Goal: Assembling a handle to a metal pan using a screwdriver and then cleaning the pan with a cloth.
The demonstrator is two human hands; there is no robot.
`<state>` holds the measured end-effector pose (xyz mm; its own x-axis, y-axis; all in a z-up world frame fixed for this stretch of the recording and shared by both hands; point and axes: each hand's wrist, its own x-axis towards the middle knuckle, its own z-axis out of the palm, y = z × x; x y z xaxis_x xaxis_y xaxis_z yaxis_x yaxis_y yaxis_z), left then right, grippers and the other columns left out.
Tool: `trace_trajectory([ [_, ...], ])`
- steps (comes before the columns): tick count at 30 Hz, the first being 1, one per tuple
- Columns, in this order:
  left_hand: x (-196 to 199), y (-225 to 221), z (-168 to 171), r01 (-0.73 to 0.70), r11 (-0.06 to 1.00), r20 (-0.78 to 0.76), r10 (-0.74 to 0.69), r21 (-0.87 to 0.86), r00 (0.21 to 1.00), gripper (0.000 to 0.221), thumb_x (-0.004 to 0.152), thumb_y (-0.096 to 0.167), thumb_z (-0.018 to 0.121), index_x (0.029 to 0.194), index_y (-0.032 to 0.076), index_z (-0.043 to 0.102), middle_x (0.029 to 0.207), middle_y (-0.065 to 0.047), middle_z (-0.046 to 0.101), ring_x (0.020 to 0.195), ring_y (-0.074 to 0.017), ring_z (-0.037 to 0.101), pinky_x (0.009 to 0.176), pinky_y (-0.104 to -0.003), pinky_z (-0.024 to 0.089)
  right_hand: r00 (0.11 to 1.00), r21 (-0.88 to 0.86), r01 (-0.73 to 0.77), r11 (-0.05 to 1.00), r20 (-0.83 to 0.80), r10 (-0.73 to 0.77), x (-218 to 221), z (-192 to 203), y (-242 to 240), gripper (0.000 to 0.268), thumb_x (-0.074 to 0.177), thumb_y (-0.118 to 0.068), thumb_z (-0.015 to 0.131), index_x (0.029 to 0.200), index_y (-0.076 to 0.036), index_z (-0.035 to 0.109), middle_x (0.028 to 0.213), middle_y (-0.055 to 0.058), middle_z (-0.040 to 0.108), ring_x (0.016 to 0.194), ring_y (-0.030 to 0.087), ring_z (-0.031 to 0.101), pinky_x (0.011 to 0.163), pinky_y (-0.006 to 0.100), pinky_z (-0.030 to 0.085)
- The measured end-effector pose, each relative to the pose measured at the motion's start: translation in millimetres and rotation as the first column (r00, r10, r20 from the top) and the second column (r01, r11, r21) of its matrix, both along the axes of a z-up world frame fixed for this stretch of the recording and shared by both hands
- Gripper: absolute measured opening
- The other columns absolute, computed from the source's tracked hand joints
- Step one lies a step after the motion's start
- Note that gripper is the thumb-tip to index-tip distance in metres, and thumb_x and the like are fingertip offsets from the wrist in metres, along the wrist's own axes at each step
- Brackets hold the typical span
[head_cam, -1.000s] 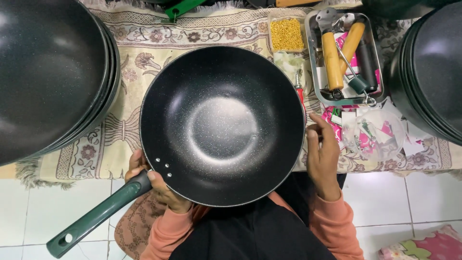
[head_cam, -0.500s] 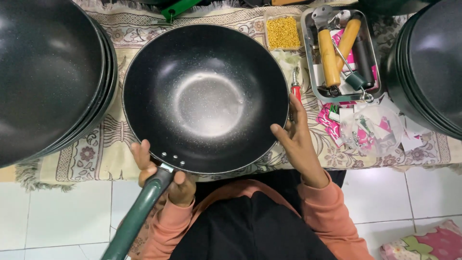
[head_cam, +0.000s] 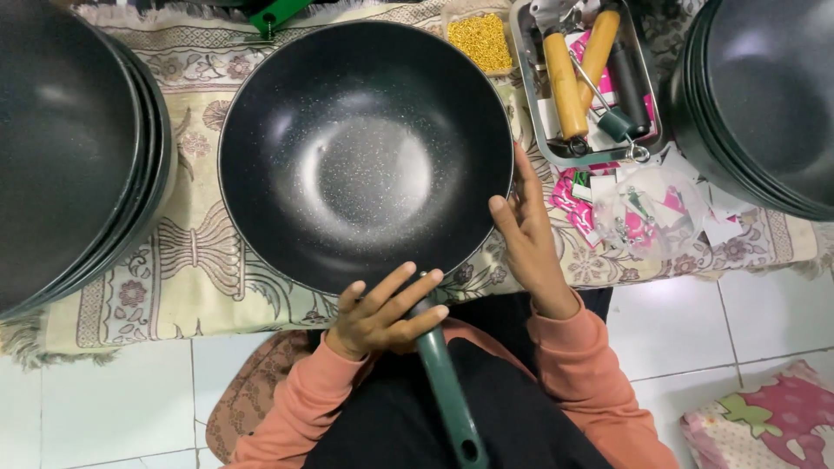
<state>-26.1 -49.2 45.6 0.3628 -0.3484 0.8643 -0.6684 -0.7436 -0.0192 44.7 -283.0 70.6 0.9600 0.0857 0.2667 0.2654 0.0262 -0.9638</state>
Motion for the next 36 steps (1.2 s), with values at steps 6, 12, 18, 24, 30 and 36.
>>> trace_trajectory([
  [6, 1, -13, -4, 0.061, 0.998, -0.109, -0.059, 0.009, 0.992, 0.053, 0.108, 0.059, 0.014, 0.146, 0.047, 0.048, 0.141, 0.015, 0.064, 0.129, -0.0097, 0.06, 0.127, -0.039, 0.002, 0.996, -0.075, -0.08, 0.994, -0.038, 0.077, 10, -13, -5, 0.066, 0.112, -0.017, 0.045, 0.167, -0.008, 0.008, 0.169, 0.028, 0.02, 0.15, 0.044, 0.034, 0.114, 0.056, 0.043],
  [12, 13, -23, 11, 0.007, 1.0, -0.125, -0.011, -0.03, 0.992, 0.068, 0.101, 0.072, 0.012, 0.144, 0.042, 0.057, 0.137, 0.007, 0.067, 0.125, -0.0159, 0.063, 0.125, -0.041, 0.001, 0.971, 0.042, -0.222, 0.974, -0.083, 0.225, 32, -29, 0, 0.066, 0.113, -0.017, 0.044, 0.168, -0.015, 0.007, 0.171, 0.021, 0.018, 0.149, 0.04, 0.035, 0.108, 0.057, 0.047],
  [18, 31, -32, 1, -0.123, 0.992, -0.032, 0.123, -0.011, 0.992, 0.043, 0.115, 0.03, 0.026, 0.142, 0.043, 0.056, 0.131, 0.008, 0.071, 0.116, -0.0139, 0.068, 0.121, -0.042, 0.014, 0.958, 0.046, -0.268, 0.962, -0.097, 0.271, 44, -10, 17, 0.068, 0.112, -0.016, 0.047, 0.167, -0.013, 0.008, 0.171, 0.026, 0.014, 0.146, 0.049, 0.038, 0.105, 0.062, 0.049],
  [24, 45, -32, 2, -0.114, 0.993, -0.042, 0.114, -0.009, 0.993, 0.044, 0.114, 0.021, 0.031, 0.139, 0.042, 0.06, 0.131, 0.006, 0.071, 0.117, -0.0159, 0.068, 0.119, -0.043, 0.017, 0.945, 0.071, -0.298, 0.952, -0.118, 0.305, 53, -26, 13, 0.071, 0.111, -0.012, 0.05, 0.168, -0.016, 0.007, 0.171, 0.02, 0.019, 0.143, 0.035, 0.046, 0.104, 0.055, 0.05],
  [30, 65, -23, 6, -0.091, 0.996, -0.081, 0.09, 0.002, 0.993, 0.042, 0.113, 0.019, 0.038, 0.137, 0.041, 0.064, 0.13, 0.004, 0.071, 0.117, -0.0188, 0.068, 0.12, -0.045, 0.015, 0.929, 0.152, -0.339, 0.928, -0.104, 0.356, 47, -15, 22, 0.075, 0.107, -0.004, 0.053, 0.167, -0.012, 0.009, 0.172, 0.018, 0.019, 0.144, 0.033, 0.047, 0.108, 0.045, 0.053],
  [36, 58, -18, -15, -0.037, 0.999, -0.028, 0.036, -0.035, 0.999, 0.032, 0.106, 0.03, 0.056, 0.133, 0.043, 0.067, 0.134, 0.005, 0.068, 0.126, -0.0201, 0.06, 0.119, -0.049, 0.028, 0.93, 0.012, -0.344, 0.939, -0.131, 0.342, 46, -1, 6, 0.07, 0.106, -0.002, 0.053, 0.166, -0.009, 0.018, 0.165, 0.024, 0.03, 0.138, 0.038, 0.049, 0.107, 0.052, 0.051],
])
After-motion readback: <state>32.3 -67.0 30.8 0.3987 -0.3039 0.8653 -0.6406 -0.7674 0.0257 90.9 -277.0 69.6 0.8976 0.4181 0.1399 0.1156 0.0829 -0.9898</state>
